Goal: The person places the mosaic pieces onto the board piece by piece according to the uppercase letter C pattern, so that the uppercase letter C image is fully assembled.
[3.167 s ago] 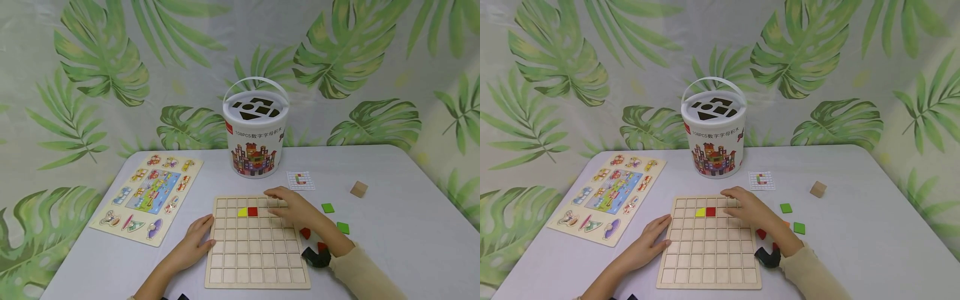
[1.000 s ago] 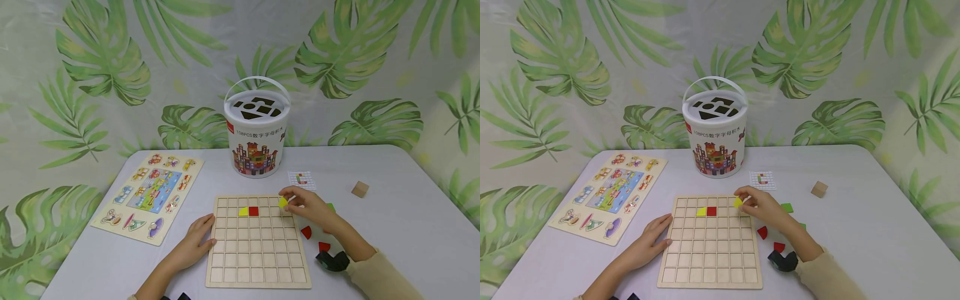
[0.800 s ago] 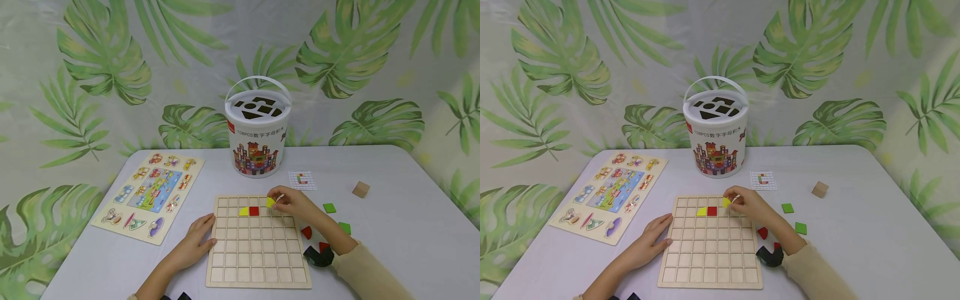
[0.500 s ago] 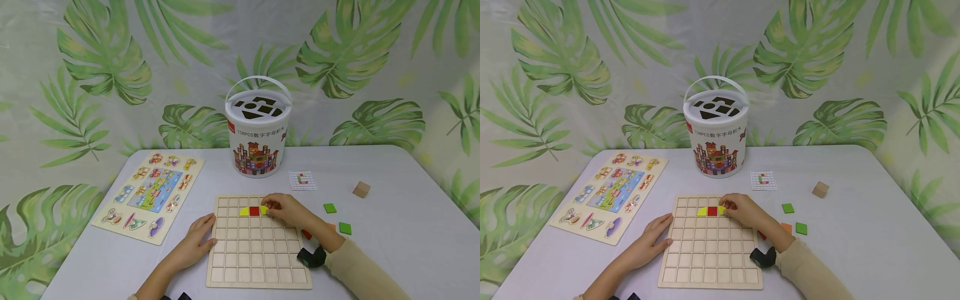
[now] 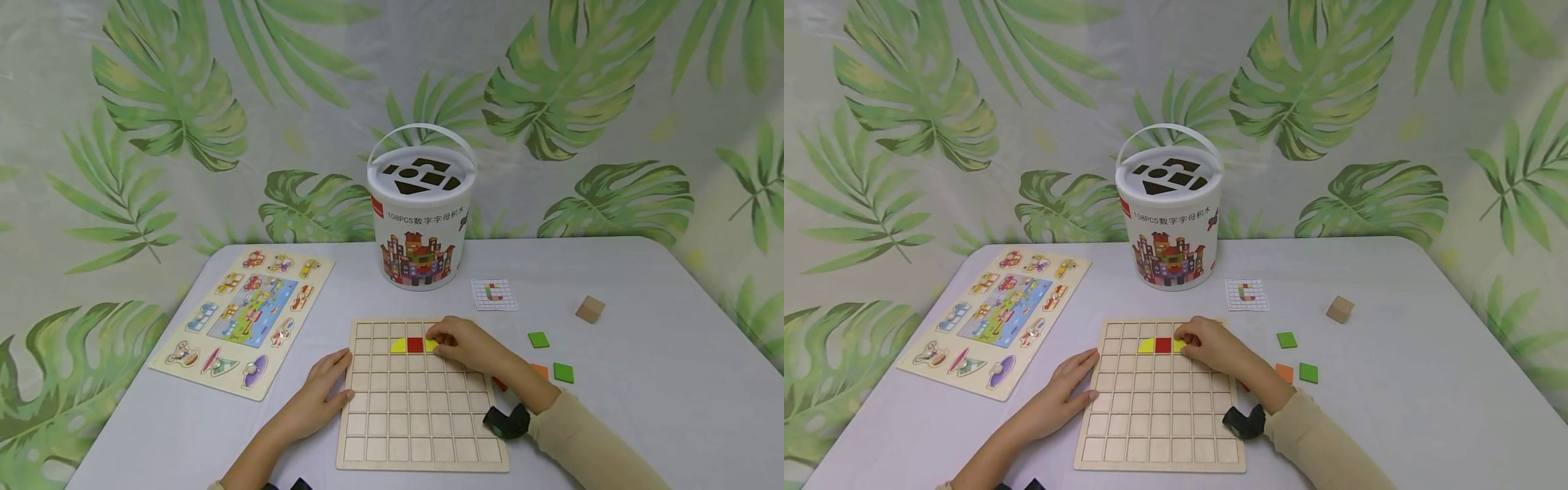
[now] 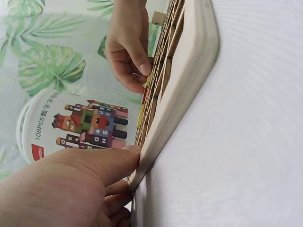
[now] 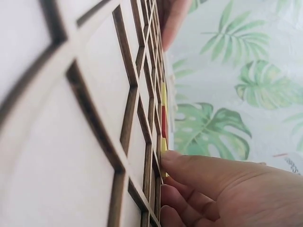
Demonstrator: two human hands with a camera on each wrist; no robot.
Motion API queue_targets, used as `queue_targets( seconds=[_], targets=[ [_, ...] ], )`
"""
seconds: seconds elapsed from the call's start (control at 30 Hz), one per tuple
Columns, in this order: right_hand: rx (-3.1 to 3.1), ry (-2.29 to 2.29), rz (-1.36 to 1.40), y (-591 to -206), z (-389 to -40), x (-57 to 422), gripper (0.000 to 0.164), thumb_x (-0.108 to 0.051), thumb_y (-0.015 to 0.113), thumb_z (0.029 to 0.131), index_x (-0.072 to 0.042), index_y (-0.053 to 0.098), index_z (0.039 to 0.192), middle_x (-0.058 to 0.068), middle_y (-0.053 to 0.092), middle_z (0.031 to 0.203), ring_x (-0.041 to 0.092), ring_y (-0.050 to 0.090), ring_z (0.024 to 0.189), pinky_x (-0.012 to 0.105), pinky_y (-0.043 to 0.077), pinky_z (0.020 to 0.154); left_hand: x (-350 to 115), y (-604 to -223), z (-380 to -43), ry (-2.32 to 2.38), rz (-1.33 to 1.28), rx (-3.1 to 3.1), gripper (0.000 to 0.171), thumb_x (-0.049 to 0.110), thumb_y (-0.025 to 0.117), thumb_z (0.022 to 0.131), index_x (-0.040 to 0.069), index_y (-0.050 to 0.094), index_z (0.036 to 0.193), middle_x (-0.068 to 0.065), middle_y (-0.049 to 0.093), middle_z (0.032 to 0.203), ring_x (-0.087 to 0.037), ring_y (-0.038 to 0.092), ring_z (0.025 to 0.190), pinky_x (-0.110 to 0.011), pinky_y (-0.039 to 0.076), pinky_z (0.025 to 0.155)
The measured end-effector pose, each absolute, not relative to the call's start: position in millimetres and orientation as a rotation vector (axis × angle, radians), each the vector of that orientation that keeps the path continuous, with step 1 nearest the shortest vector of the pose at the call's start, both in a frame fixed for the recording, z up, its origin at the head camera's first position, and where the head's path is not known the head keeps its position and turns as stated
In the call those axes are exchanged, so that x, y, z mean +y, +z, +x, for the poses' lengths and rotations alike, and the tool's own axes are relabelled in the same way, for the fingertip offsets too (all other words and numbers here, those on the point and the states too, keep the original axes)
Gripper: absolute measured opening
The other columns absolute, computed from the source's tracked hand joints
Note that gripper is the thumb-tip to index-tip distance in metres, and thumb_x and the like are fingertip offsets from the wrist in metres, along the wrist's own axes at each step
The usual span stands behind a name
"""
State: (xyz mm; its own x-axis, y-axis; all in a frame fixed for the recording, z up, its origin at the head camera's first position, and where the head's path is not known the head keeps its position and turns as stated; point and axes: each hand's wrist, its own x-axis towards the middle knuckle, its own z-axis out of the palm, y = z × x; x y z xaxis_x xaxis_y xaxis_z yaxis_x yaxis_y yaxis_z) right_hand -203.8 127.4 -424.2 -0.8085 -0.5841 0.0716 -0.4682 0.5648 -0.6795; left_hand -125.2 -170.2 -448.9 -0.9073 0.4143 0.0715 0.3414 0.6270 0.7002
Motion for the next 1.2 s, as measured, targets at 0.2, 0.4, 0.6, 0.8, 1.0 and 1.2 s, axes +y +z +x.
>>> queue_targets(
  seconds=[0.2, 0.4, 0.6, 0.8, 1.0, 1.2],
  targets=[
    [2.621, -1.058, -0.886, -423.0, -201.0, 128.9, 0.025, -0.009, 0.065, 0.083, -0.006, 0.062, 0.107, -0.001, 0.054, 0.086, 0.012, 0.048, 0.075, 0.024, 0.044, 0.063, -170.3, -448.2, -123.9, 1.151, 0.641, 2.746, 0.061, 0.012, 0.059, 0.087, -0.003, 0.029, 0.138, -0.013, 0.023, 0.144, -0.03, 0.013, 0.132, -0.048, 0.018, 0.103],
    [2.626, -1.127, -0.807, -410.5, -194.8, 143.6, 0.035, -0.013, 0.065, 0.083, -0.005, 0.057, 0.116, 0.004, 0.057, 0.102, 0.018, 0.052, 0.087, 0.032, 0.046, 0.075, -169.7, -447.8, -123.8, 1.155, 0.643, 2.744, 0.061, 0.012, 0.059, 0.087, -0.003, 0.029, 0.138, -0.013, 0.024, 0.144, -0.03, 0.013, 0.132, -0.048, 0.018, 0.103],
    [2.745, -1.145, -0.851, -395.8, -188.1, 180.3, 0.041, -0.017, 0.066, 0.083, -0.006, 0.054, 0.121, 0.007, 0.054, 0.116, 0.025, 0.052, 0.1, 0.041, 0.044, 0.084, -169.8, -448.2, -124.3, 1.146, 0.638, 2.754, 0.061, 0.012, 0.059, 0.087, -0.003, 0.03, 0.138, -0.013, 0.024, 0.144, -0.03, 0.014, 0.132, -0.048, 0.018, 0.103],
    [2.852, -1.135, -0.787, -398.4, -181.8, 223.4, 0.046, -0.019, 0.068, 0.081, -0.007, 0.053, 0.122, 0.008, 0.051, 0.121, 0.031, 0.05, 0.104, 0.048, 0.042, 0.084, -170.0, -447.9, -124.4, 1.149, 0.643, 2.757, 0.061, 0.012, 0.059, 0.086, -0.003, 0.03, 0.138, -0.013, 0.024, 0.144, -0.03, 0.014, 0.132, -0.048, 0.018, 0.103],
    [2.902, -1.077, -0.636, -413.3, -179.9, 258.6, 0.046, -0.018, 0.069, 0.08, -0.004, 0.053, 0.12, 0.013, 0.052, 0.118, 0.033, 0.05, 0.103, 0.048, 0.043, 0.083, -169.4, -448.0, -124.7, 1.154, 0.637, 2.754, 0.061, 0.012, 0.059, 0.087, -0.003, 0.03, 0.138, -0.013, 0.024, 0.144, -0.03, 0.013, 0.132, -0.048, 0.018, 0.103],
    [2.9, -1.013, -0.527, -429.7, -182.7, 276.2, 0.044, -0.015, 0.07, 0.078, -0.002, 0.054, 0.117, 0.013, 0.055, 0.111, 0.028, 0.051, 0.098, 0.044, 0.046, 0.081, -169.5, -448.4, -124.5, 1.153, 0.63, 2.757, 0.061, 0.012, 0.059, 0.086, -0.003, 0.03, 0.138, -0.013, 0.024, 0.144, -0.03, 0.013, 0.132, -0.049, 0.018, 0.102]
  ],
)
